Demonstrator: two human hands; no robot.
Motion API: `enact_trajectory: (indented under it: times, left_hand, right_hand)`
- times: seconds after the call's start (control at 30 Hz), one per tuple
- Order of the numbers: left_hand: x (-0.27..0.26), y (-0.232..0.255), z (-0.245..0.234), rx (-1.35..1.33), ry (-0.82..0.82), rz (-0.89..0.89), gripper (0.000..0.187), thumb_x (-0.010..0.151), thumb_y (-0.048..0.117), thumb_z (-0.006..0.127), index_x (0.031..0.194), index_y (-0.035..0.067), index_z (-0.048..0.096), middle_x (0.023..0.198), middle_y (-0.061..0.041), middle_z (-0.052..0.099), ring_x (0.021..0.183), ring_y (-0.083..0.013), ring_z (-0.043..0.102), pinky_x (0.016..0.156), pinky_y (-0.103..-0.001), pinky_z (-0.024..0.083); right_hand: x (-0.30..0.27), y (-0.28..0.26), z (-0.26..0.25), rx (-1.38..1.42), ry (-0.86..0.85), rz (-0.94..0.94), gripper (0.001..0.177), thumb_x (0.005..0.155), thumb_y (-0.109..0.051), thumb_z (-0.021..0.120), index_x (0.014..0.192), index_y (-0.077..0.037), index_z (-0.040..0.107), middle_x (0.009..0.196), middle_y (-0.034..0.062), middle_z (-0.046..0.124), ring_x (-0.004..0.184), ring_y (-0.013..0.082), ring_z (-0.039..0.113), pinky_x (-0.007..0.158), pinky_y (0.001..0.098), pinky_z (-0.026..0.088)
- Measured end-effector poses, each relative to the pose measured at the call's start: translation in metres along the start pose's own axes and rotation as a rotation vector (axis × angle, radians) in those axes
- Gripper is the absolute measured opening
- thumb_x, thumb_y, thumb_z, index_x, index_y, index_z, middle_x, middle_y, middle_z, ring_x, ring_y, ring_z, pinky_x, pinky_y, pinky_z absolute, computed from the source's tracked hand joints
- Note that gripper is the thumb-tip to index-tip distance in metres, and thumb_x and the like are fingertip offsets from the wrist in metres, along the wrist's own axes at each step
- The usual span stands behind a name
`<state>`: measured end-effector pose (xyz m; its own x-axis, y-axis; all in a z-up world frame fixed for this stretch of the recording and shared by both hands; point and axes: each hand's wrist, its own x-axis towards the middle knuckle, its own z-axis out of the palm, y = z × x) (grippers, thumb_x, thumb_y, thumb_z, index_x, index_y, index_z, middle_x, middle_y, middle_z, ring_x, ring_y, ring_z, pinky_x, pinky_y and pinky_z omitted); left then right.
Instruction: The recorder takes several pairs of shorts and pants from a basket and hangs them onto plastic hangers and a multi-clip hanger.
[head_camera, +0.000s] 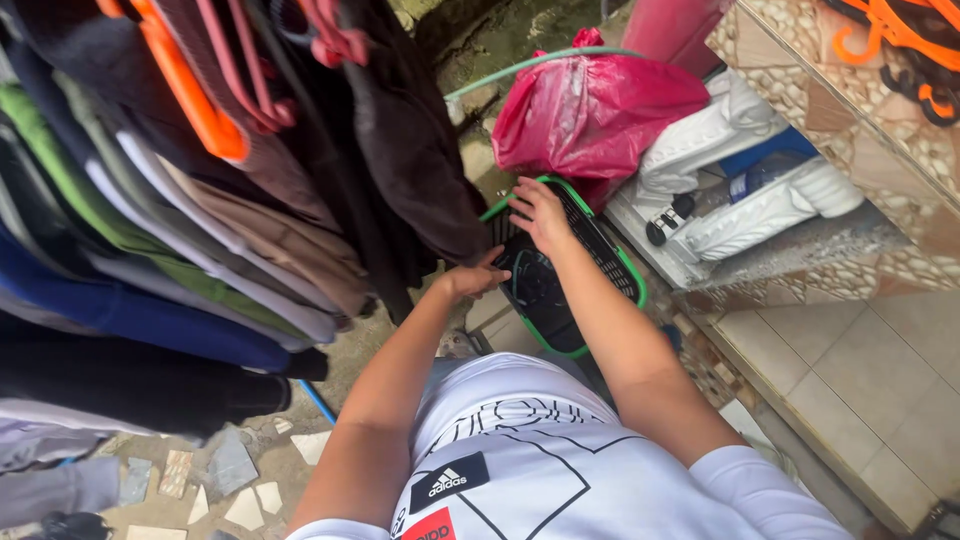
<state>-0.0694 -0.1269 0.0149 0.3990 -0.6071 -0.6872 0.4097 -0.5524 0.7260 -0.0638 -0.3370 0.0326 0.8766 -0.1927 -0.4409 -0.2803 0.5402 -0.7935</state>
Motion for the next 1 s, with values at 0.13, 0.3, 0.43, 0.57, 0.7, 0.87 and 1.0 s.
enact_trajectory:
  times: [0.13,0.3,0.43,0.57,0.7,0.87,1.0]
  left_hand:
    - [0.012,-0.021,0.046,0.053,-0.052,-0.062,0.081,0.094,0.038,0.066,0.161,0.023,0.022,0.142,-0.007,0.057,0.113,-0.0224,0.062,0.094,-0.046,0.051]
    - [0.047,-0.073,0.11,-0.105,0.151,0.012,0.066,0.094,0.025,0.062,0.155,0.014,0.042,0.129,-0.012,0.068,0.109,-0.0286,0.067,0.084,-0.044,0.05]
    - [0.045,-0.085,0.156,-0.048,0.322,0.223,0.061,0.094,0.015,0.064,0.152,0.012,0.048,0.122,-0.017,0.073,0.113,-0.0278,0.067,0.095,-0.034,0.051]
    - [0.05,-0.097,0.173,-0.031,0.455,0.296,0.061,0.091,0.003,0.054,0.151,0.015,0.049,0.126,-0.017,0.068,0.116,-0.0292,0.065,0.097,-0.036,0.05]
    - [0.038,-0.102,0.174,0.029,0.567,0.173,0.057,0.09,0.007,0.057,0.146,0.018,0.054,0.127,-0.019,0.067,0.115,-0.0342,0.064,0.095,-0.04,0.051]
    - [0.083,-0.153,0.181,0.139,0.62,0.187,0.054,0.089,0.014,0.063,0.143,0.015,0.057,0.121,-0.022,0.069,0.114,-0.0384,0.066,0.097,-0.043,0.051]
    - [0.112,-0.142,0.173,0.373,0.696,0.171,0.052,0.089,0.018,0.065,0.141,0.018,0.062,0.131,-0.022,0.064,0.123,-0.0419,0.06,0.109,-0.045,0.046]
  right_hand:
    - [-0.021,0.012,-0.061,-0.008,0.057,-0.016,0.046,0.097,-0.023,0.059,0.141,-0.009,0.053,0.143,0.0142,0.057,0.129,0.03,0.059,0.105,0.0499,0.048]
    - [-0.068,0.028,-0.111,-0.075,0.137,0.005,0.043,0.098,-0.021,0.059,0.138,-0.006,0.056,0.137,0.0141,0.06,0.126,0.0286,0.061,0.105,0.0478,0.049]
    - [-0.094,0.046,-0.139,-0.119,0.129,0.025,0.043,0.098,-0.02,0.056,0.138,-0.007,0.056,0.138,0.0143,0.06,0.126,0.0278,0.061,0.104,0.048,0.05]
    - [-0.119,0.052,-0.164,-0.175,0.163,0.053,0.039,0.099,-0.021,0.057,0.136,-0.01,0.06,0.138,0.0129,0.062,0.126,0.0261,0.061,0.104,0.0471,0.049]
    - [-0.125,0.08,-0.214,-0.188,0.241,0.061,0.037,0.097,-0.02,0.057,0.134,-0.013,0.063,0.139,0.0105,0.063,0.128,0.0253,0.06,0.105,0.0454,0.047]
    - [-0.125,0.138,-0.265,-0.303,0.328,0.09,0.035,0.092,-0.017,0.062,0.126,-0.016,0.069,0.114,-0.0022,0.067,0.101,0.0143,0.061,0.085,0.035,0.048]
    - [-0.089,0.187,-0.289,-0.367,0.306,0.13,0.029,0.09,-0.015,0.064,0.117,-0.021,0.074,0.089,-0.0094,0.064,0.069,0.0066,0.048,0.063,0.0274,0.04]
